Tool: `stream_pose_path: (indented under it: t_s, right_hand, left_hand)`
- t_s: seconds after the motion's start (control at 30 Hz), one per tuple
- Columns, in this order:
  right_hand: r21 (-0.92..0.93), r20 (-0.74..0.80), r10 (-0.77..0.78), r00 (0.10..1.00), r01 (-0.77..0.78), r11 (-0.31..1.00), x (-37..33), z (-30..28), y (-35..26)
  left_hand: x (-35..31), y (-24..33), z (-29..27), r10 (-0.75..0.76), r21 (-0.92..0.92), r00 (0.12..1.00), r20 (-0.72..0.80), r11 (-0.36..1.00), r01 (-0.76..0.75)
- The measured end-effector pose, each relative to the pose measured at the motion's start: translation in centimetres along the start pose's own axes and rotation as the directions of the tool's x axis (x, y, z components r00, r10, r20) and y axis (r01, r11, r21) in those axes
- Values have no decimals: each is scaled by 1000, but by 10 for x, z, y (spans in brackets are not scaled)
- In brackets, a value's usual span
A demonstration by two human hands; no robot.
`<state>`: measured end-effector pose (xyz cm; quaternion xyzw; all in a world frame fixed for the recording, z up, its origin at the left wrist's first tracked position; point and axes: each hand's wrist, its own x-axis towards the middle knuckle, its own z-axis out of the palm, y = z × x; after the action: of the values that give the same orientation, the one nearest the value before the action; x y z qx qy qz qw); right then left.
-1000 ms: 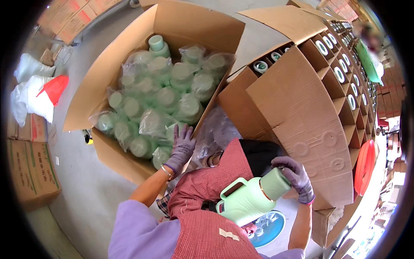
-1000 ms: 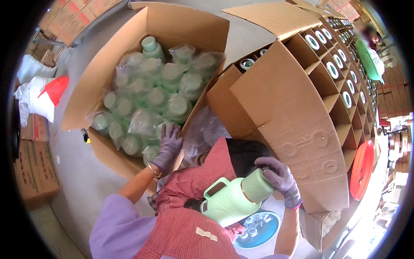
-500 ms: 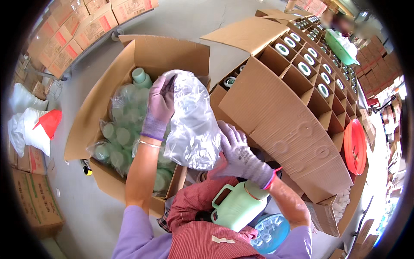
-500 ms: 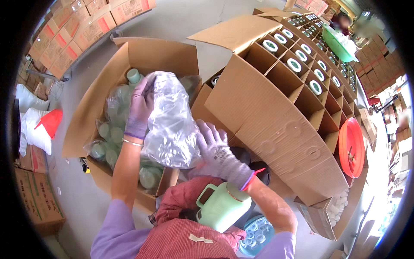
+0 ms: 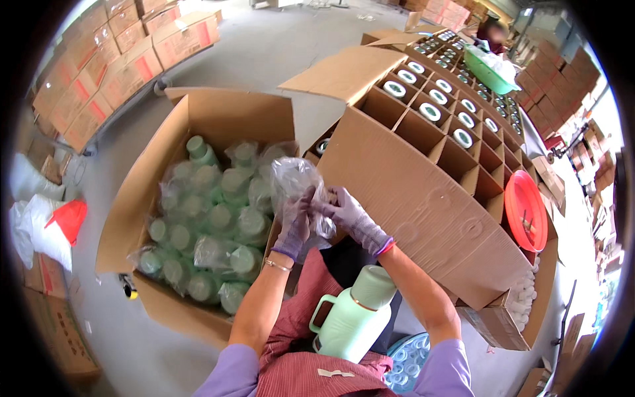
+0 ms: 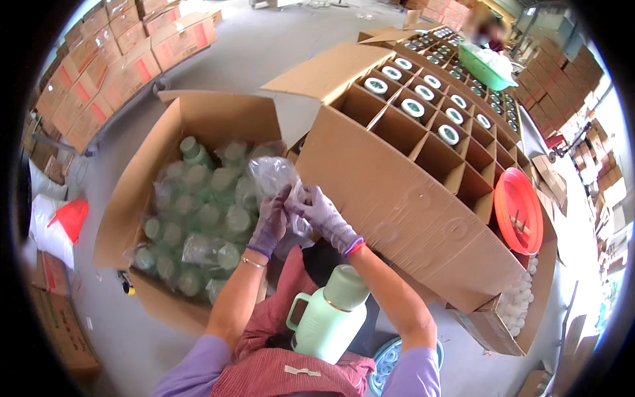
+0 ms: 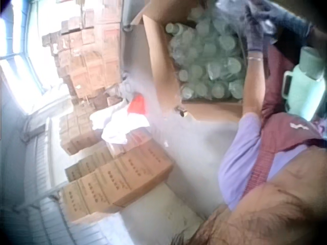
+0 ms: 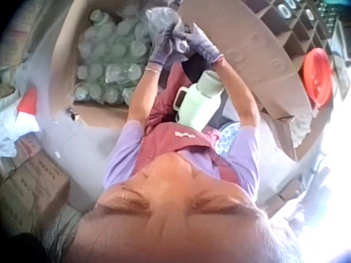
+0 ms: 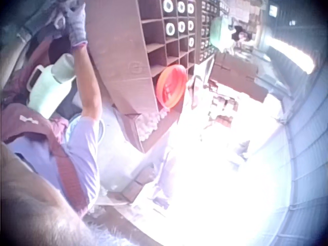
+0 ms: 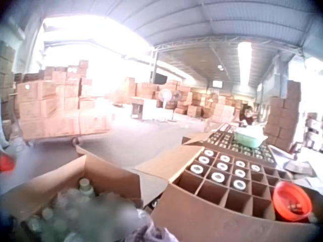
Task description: The person assembles light green kettles by inserting internal components and lids, then places them into a cardboard box. The person also seals the box with tape.
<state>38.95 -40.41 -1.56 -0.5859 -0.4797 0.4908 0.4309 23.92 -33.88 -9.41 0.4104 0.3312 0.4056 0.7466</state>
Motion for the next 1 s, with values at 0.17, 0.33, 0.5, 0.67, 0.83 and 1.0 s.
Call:
stream_pose_path:
  t_s: [0.17,0.33,0.5,0.67,0.83,1.0]
  right_hand:
    - [-73,-63,38,997,-43,996,-32,-18,-17]
    - [-596,-211,-173,962,13,803,-71,-64,12]
    - [-660,-605,-427,671,-123,741,-181,-59,59]
    - [-633,-630,-477,613,-50,772,-284,15,53]
    - [-754,-251,-330,910,31,656,-345,46,69]
    - [-826,162,-221,962,255,503,-389,52,89]
  left_hand:
    - [-29,6,48,333,267,942,-40,912,-311]
    - [-67,-13,-2,103,-295,943,317,956,-5]
    - [-131,-8,-3,-98,262,976,196,964,44]
    - [-174,19,4,-164,243,843,513,969,41]
    - [-229,-3,-49,-466,110,840,279,884,454]
    - [-232,42,-79,-703,755,341,623,655,-29]
